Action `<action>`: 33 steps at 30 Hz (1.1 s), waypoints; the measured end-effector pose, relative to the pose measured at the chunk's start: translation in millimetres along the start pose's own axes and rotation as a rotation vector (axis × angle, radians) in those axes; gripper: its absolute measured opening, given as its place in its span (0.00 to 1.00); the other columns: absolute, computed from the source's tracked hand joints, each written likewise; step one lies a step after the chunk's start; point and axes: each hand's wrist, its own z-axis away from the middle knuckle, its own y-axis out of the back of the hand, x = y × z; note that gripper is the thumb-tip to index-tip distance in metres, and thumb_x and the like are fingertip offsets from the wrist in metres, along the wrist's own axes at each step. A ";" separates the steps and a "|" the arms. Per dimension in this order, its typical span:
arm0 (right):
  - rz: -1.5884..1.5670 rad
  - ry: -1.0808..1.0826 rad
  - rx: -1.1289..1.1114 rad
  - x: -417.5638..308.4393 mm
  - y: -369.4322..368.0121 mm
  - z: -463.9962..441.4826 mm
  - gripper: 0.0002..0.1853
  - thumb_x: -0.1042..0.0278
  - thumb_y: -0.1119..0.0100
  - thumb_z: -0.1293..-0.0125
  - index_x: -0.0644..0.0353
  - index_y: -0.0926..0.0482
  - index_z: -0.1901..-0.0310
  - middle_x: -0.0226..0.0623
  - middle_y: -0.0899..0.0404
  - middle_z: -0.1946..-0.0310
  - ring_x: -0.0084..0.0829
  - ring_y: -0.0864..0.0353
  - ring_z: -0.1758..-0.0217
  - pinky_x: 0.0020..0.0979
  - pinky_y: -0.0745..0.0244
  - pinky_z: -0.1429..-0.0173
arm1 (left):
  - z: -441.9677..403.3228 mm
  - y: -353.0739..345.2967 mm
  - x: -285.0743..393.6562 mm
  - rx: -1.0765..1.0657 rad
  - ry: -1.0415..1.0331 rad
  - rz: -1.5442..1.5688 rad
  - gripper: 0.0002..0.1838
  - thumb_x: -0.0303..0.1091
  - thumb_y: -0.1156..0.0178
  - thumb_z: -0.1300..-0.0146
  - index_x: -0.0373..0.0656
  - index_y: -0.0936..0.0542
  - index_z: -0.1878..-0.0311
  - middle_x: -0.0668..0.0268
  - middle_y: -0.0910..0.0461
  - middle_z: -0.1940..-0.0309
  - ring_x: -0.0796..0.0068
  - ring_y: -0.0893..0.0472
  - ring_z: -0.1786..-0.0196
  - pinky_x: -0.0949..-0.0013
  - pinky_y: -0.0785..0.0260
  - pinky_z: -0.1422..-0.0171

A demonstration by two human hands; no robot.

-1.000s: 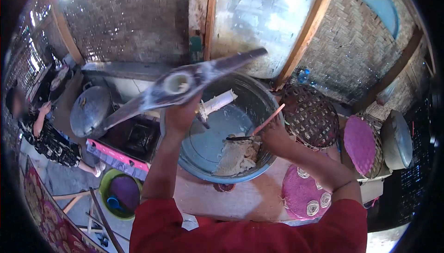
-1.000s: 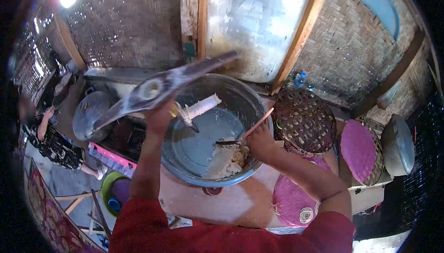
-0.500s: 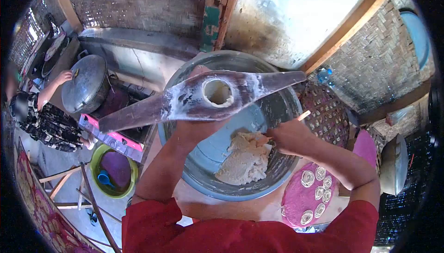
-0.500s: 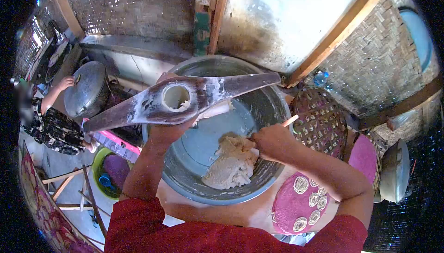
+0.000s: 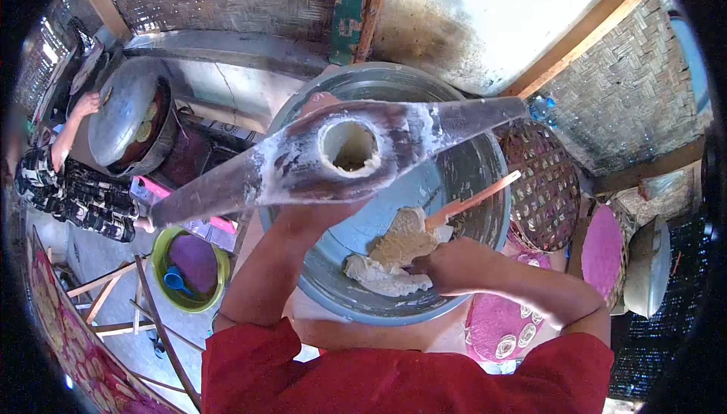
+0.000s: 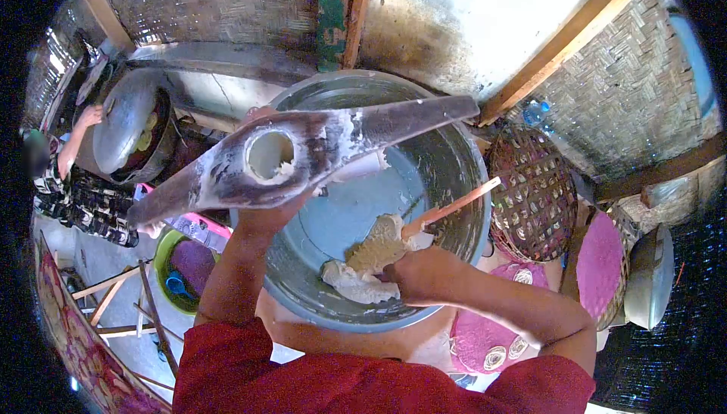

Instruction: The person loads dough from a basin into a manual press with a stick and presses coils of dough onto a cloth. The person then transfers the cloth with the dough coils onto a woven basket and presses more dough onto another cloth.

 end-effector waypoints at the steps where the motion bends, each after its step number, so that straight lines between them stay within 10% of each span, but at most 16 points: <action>1: -0.067 0.001 -0.017 2.6 -3.5 1.3 0.23 0.69 0.51 0.43 0.39 0.24 0.45 0.44 0.19 0.70 0.44 0.18 0.68 0.43 0.23 0.61 | -1.0 0.2 -0.6 0.010 -0.032 -0.007 0.23 0.31 0.29 0.60 0.40 0.25 0.58 0.62 0.25 0.63 0.64 0.26 0.59 0.63 0.34 0.50; 7: -0.156 -0.196 -0.126 -9.2 59.8 76.0 0.17 0.59 0.54 0.35 0.32 0.23 0.46 0.39 0.18 0.63 0.44 0.18 0.64 0.41 0.23 0.58 | 9.3 -11.6 6.9 0.054 0.009 0.120 0.24 0.32 0.27 0.58 0.41 0.26 0.56 0.63 0.24 0.63 0.68 0.24 0.59 0.65 0.31 0.50; 14: -0.449 0.006 0.377 -23.1 127.8 227.9 0.21 0.56 0.36 0.41 0.63 0.20 0.52 0.46 0.17 0.62 0.33 0.15 0.61 0.29 0.23 0.59 | 12.3 -26.1 40.9 -0.190 -0.139 0.073 0.20 0.35 0.27 0.58 0.43 0.24 0.62 0.64 0.25 0.68 0.67 0.25 0.65 0.66 0.31 0.59; 18: -0.477 -0.147 0.418 -21.2 150.0 256.4 0.19 0.57 0.38 0.39 0.66 0.19 0.55 0.44 0.17 0.64 0.24 0.18 0.64 0.27 0.25 0.58 | 15.4 -35.1 64.1 -0.282 -0.254 0.051 0.17 0.36 0.26 0.58 0.45 0.23 0.65 0.65 0.26 0.71 0.66 0.25 0.68 0.67 0.31 0.64; 22: -0.073 -0.245 0.356 -47.7 159.7 246.4 0.13 0.63 0.42 0.38 0.57 0.18 0.54 0.39 0.17 0.68 0.30 0.18 0.67 0.30 0.26 0.63 | 12.6 -42.2 97.6 -0.316 -0.149 0.097 0.18 0.42 0.26 0.56 0.45 0.22 0.67 0.63 0.24 0.73 0.63 0.24 0.72 0.65 0.31 0.67; 24: 0.677 -0.431 0.615 -79.9 148.9 231.9 0.11 0.67 0.43 0.43 0.56 0.17 0.59 0.34 0.18 0.72 0.30 0.18 0.66 0.33 0.27 0.64 | 15.4 -60.1 92.5 -0.331 -0.094 0.091 0.18 0.43 0.27 0.56 0.45 0.23 0.69 0.62 0.23 0.72 0.64 0.23 0.71 0.65 0.31 0.66; 33: 1.173 -0.173 0.883 -71.5 43.4 187.8 0.18 0.66 0.46 0.45 0.60 0.25 0.53 0.28 0.30 0.73 0.26 0.28 0.73 0.27 0.34 0.72 | 19.4 -73.2 83.5 -0.251 -0.163 -0.022 0.17 0.39 0.29 0.53 0.43 0.23 0.64 0.64 0.19 0.69 0.66 0.20 0.63 0.67 0.28 0.54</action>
